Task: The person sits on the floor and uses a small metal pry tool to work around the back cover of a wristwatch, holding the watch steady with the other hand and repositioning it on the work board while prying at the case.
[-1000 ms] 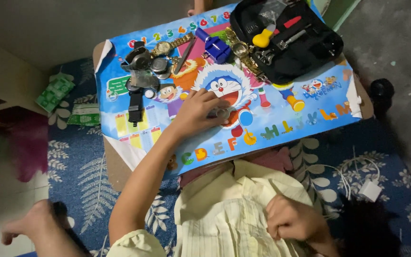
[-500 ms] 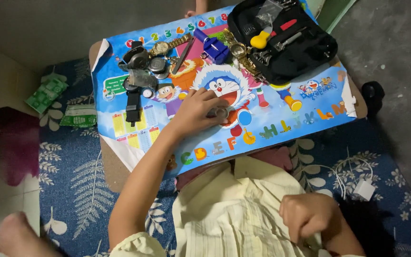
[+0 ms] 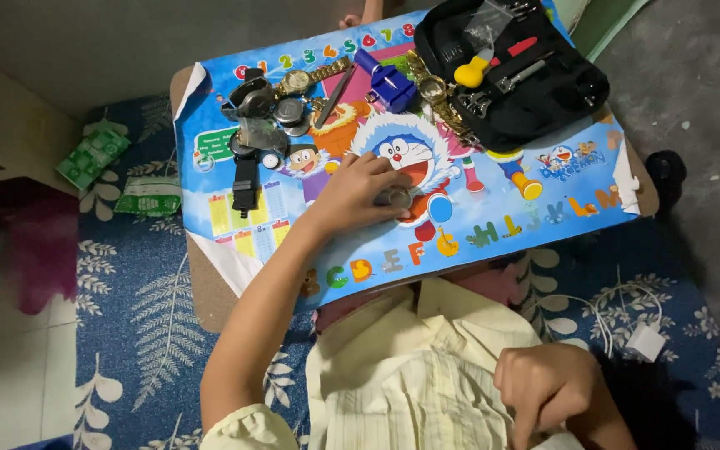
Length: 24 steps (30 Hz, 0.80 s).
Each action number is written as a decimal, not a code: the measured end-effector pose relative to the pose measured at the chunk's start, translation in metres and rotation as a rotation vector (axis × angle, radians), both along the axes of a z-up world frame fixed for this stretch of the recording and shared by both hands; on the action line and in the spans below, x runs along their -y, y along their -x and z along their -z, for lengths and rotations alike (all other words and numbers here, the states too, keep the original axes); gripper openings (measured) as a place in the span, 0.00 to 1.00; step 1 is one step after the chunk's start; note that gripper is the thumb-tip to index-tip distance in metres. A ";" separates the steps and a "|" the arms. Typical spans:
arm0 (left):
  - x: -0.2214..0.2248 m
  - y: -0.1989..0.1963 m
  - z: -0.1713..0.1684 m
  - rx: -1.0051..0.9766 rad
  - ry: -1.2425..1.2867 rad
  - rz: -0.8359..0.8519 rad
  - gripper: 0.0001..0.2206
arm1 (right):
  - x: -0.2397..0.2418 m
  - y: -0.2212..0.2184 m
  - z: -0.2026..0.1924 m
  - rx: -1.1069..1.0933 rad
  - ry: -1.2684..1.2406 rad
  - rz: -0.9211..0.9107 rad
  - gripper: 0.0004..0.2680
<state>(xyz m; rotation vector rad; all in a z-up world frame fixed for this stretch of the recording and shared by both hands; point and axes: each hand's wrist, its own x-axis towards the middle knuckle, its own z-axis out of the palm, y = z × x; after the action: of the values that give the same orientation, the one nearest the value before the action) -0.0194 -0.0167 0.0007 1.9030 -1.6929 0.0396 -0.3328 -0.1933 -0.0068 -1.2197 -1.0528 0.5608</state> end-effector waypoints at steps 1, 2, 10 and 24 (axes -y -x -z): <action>0.000 0.000 0.000 -0.004 0.000 -0.003 0.18 | 0.002 0.001 0.001 -0.004 0.037 0.022 0.14; 0.000 0.000 -0.002 -0.004 0.002 -0.004 0.18 | 0.003 -0.001 0.000 -0.004 0.038 0.021 0.14; 0.000 0.002 -0.003 -0.008 -0.006 -0.002 0.18 | 0.001 -0.006 -0.001 -0.010 0.055 0.120 0.04; -0.008 0.010 -0.021 -0.156 0.072 0.037 0.09 | -0.009 -0.026 -0.055 0.420 0.042 0.708 0.19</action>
<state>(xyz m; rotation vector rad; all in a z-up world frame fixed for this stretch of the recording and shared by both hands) -0.0294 -0.0089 0.0214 1.7736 -1.5996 -0.0599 -0.3064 -0.1842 0.0487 -1.6757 -0.8633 -0.2336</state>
